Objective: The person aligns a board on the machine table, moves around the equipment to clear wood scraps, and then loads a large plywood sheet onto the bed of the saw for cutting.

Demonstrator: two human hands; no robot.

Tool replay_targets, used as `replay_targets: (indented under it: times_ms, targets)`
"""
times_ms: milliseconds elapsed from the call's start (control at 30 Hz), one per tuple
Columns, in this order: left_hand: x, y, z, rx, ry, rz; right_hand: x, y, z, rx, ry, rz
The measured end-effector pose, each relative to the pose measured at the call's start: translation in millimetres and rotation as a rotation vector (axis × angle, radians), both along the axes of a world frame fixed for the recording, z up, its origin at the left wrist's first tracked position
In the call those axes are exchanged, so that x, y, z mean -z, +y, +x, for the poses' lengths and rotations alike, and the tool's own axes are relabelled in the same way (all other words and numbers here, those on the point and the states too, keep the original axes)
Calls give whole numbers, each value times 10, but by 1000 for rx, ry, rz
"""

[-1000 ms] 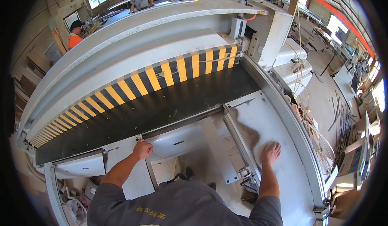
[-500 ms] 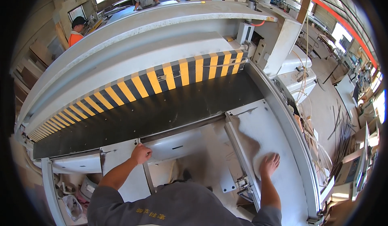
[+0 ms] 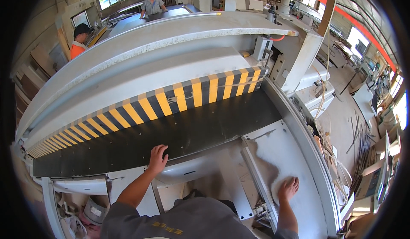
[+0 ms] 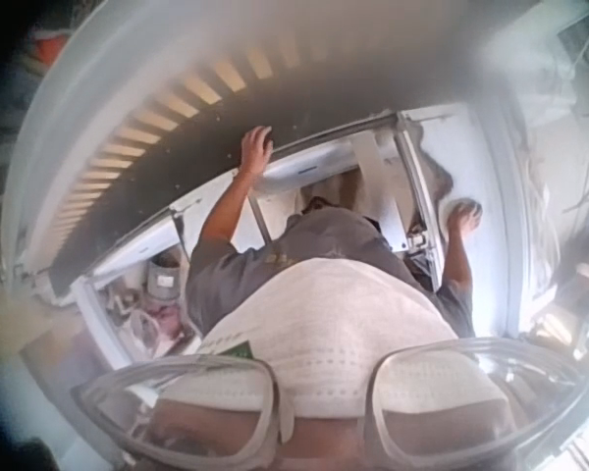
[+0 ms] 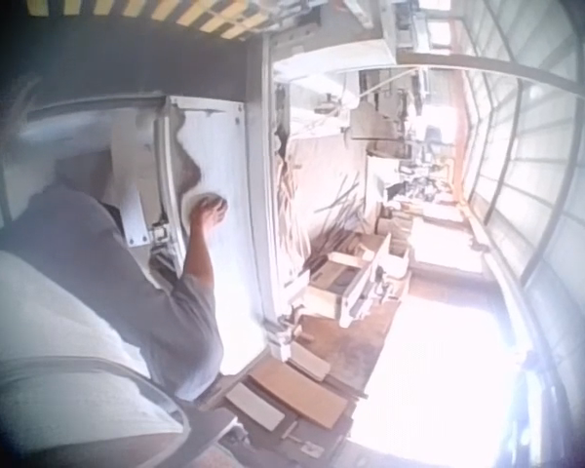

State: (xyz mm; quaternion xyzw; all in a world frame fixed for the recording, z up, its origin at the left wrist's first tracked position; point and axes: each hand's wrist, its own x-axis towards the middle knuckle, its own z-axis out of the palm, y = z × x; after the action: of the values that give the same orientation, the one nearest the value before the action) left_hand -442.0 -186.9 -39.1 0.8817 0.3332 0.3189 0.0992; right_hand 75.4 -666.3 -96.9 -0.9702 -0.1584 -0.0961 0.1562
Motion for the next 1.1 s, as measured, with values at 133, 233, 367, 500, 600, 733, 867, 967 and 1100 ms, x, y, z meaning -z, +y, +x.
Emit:
replay_targets:
  times_ms: [133,233,367,500,600,733,867,967,1100]
  targets:
    - [54,367,442,36,0,19,36,-6,-13,0,-28,-6]
    - [93,498,724,94,43,18,71,-27,-43,20,-8,-16]
    - [100,656,1067,187,68,55,81,13,20,28,-2,-5]
    - [164,951,1405,236,62,89,125,83,88,29,-3,-11]
    - [191,1115,1663,234,112,89,130,91,73,29,-9,4]
    - [234,1325,1967,254,155,96,102,91,49,29,-2,2]
    - [308,1532,2200,235,164,104,151,82,70,9,-15,-7]
    - [303,1650,2419,205,191,135,192,65,86,7,-29,-17]
    - [383,1886,2713,195,231,223,298,36,149,9,-54,-35]
